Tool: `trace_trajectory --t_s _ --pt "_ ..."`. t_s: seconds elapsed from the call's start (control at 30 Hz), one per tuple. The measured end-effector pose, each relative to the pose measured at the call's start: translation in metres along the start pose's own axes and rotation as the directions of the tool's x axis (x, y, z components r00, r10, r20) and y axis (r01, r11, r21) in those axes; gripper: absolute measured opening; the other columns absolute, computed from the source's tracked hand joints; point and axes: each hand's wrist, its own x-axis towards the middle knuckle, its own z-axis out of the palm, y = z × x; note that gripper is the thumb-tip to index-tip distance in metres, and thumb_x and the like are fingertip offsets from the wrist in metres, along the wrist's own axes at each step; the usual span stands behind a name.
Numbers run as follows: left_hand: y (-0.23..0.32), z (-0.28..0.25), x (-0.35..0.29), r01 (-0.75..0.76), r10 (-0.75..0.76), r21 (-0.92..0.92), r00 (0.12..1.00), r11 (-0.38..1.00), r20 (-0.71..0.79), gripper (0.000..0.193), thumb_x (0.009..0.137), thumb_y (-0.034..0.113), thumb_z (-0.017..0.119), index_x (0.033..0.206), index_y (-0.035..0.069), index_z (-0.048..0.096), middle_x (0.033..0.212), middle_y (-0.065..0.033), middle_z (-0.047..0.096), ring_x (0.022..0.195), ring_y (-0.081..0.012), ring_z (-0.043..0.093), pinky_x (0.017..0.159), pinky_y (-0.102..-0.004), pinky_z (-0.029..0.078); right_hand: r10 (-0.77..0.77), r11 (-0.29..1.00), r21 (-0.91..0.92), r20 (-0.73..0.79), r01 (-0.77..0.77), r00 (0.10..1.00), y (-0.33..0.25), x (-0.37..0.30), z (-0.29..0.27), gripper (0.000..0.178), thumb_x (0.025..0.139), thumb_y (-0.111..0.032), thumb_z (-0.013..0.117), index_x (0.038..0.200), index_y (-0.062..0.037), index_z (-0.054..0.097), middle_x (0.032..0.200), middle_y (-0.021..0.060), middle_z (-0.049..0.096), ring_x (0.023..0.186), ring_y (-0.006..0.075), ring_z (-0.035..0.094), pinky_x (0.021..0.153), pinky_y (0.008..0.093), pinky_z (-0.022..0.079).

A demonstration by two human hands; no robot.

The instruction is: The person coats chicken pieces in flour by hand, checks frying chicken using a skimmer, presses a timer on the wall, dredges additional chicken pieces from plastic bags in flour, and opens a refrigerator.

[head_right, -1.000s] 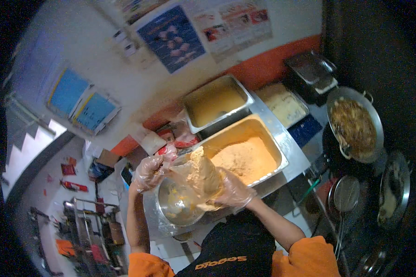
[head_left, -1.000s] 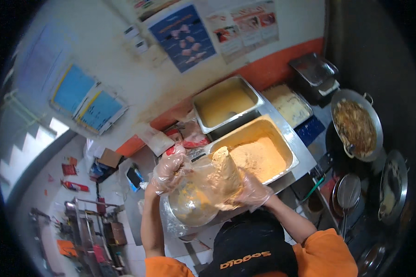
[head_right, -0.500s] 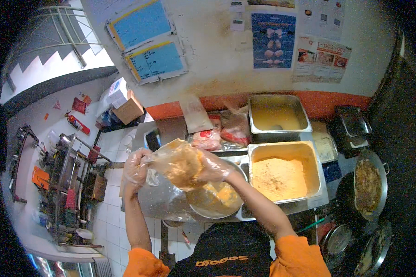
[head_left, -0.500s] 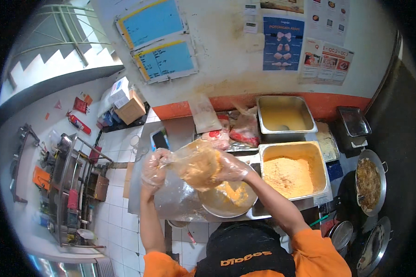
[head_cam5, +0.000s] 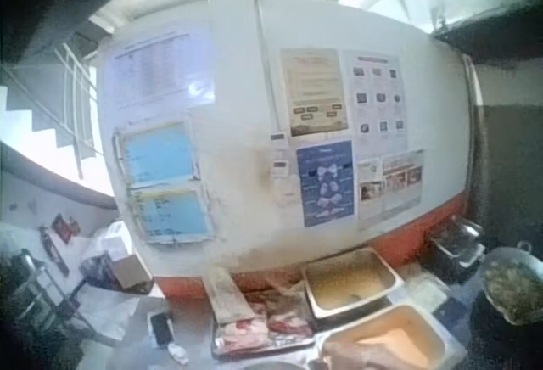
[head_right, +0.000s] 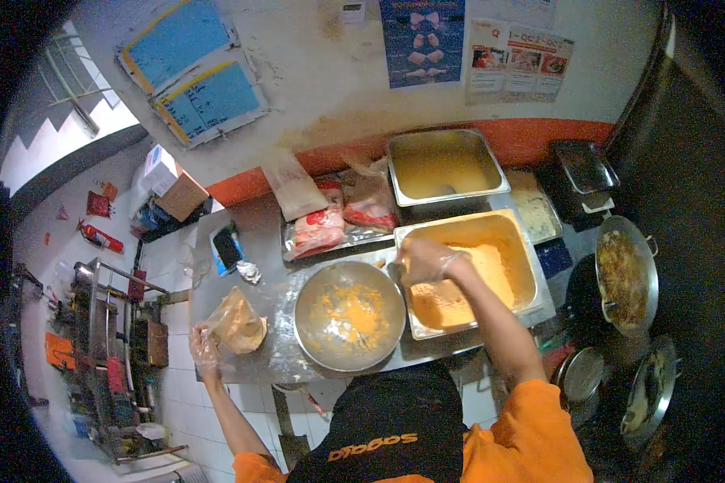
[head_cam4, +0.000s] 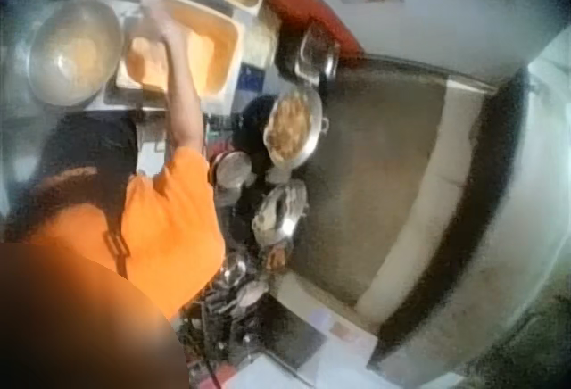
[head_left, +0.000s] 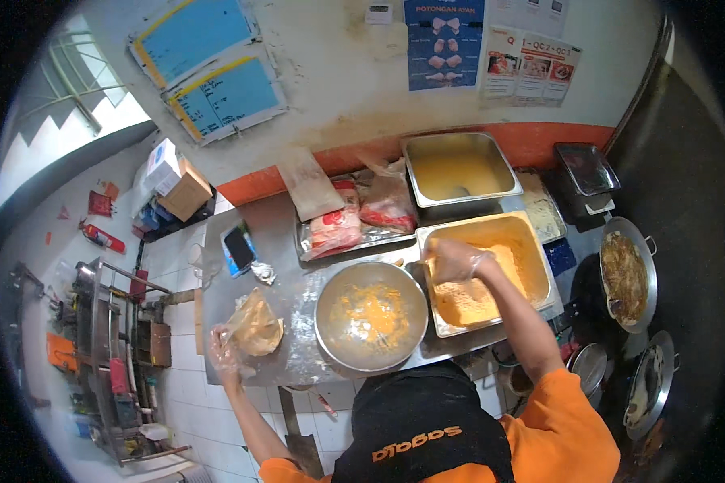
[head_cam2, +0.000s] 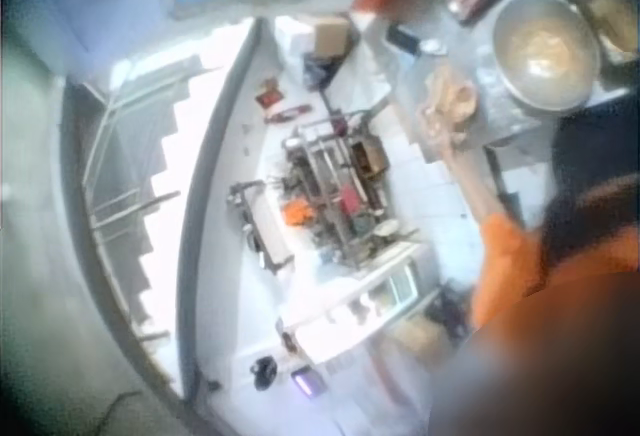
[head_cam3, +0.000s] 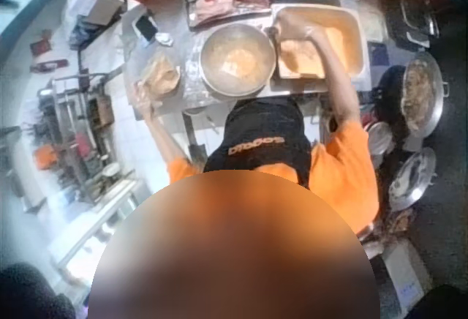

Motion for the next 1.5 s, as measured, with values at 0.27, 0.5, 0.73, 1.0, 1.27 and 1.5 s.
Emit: trace_trajectory --t_s 0.27,0.5,0.73,1.0,1.27,1.5 --pt "0.027 0.033 -0.047 0.083 -0.059 0.112 0.979 0.990 -0.197 0.041 0.092 0.011 0.075 0.127 0.003 0.055 0.109 -0.0044 0.055 0.106 -0.0188 0.055 0.098 -0.0324 0.045 -0.060 0.859 -0.511 -0.136 -0.019 0.989 0.165 -0.016 0.090 0.107 0.063 -0.046 0.092 0.150 -0.0045 0.047 0.133 0.0354 0.060 0.115 0.0434 0.068 0.097 0.0481 0.055" --pt "0.167 0.106 -0.069 -0.098 0.364 0.620 0.875 0.778 -0.318 0.071 0.080 0.002 0.080 0.145 0.001 0.048 0.140 -0.0140 0.053 0.132 -0.0271 0.052 0.117 -0.0406 0.040 -0.249 0.908 -0.349 -0.004 0.232 0.968 0.162 -0.021 0.061 0.033 0.086 -0.025 0.065 0.111 -0.0040 0.069 0.102 0.0221 0.073 0.096 0.0382 0.072 0.089 0.0489 0.057" --pt "0.295 0.336 -0.155 0.346 -0.121 -0.399 0.863 0.849 0.491 0.056 0.092 0.009 0.073 0.144 0.004 0.052 0.138 -0.0098 0.057 0.131 -0.0252 0.055 0.114 -0.0406 0.043 -0.014 0.999 -0.036 0.291 0.026 0.957 0.212 -0.036 -0.023 0.075 0.070 -0.048 0.090 0.131 -0.0099 0.067 0.118 0.0274 0.071 0.109 0.0422 0.069 0.094 0.0470 0.055" --pt "0.237 0.512 -0.168 0.691 -0.653 0.095 0.615 0.716 0.442 0.070 0.086 0.035 0.083 0.130 -0.011 0.055 0.112 -0.0178 0.071 0.096 -0.0269 0.070 0.080 -0.0425 0.058 0.133 0.900 0.398 0.138 -0.178 0.981 0.235 -0.028 0.036 0.080 0.069 -0.036 0.096 0.128 0.0072 0.063 0.113 0.0215 0.073 0.103 0.0304 0.067 0.094 0.0394 0.053" --pt "0.224 0.499 -0.148 0.846 -0.559 -0.276 0.513 0.456 0.652 0.058 0.092 0.029 0.078 0.133 -0.004 0.054 0.125 -0.0165 0.064 0.114 -0.0247 0.061 0.095 -0.0426 0.052 0.002 0.756 0.647 0.150 -0.100 0.989 0.191 -0.048 0.005 0.084 0.067 -0.028 0.097 0.135 0.0040 0.060 0.125 0.0216 0.071 0.119 0.0291 0.065 0.105 0.0365 0.049" --pt "0.162 0.529 -0.171 0.872 -0.499 -0.223 0.439 0.435 0.747 0.070 0.090 0.038 0.079 0.135 -0.007 0.050 0.120 -0.0172 0.066 0.109 -0.0241 0.063 0.092 -0.0370 0.052 0.295 0.867 0.302 0.331 -0.397 0.896 0.235 -0.026 0.062 0.093 0.074 -0.042 0.092 0.143 0.0054 0.053 0.136 0.0237 0.066 0.123 0.0288 0.064 0.104 0.0387 0.051"
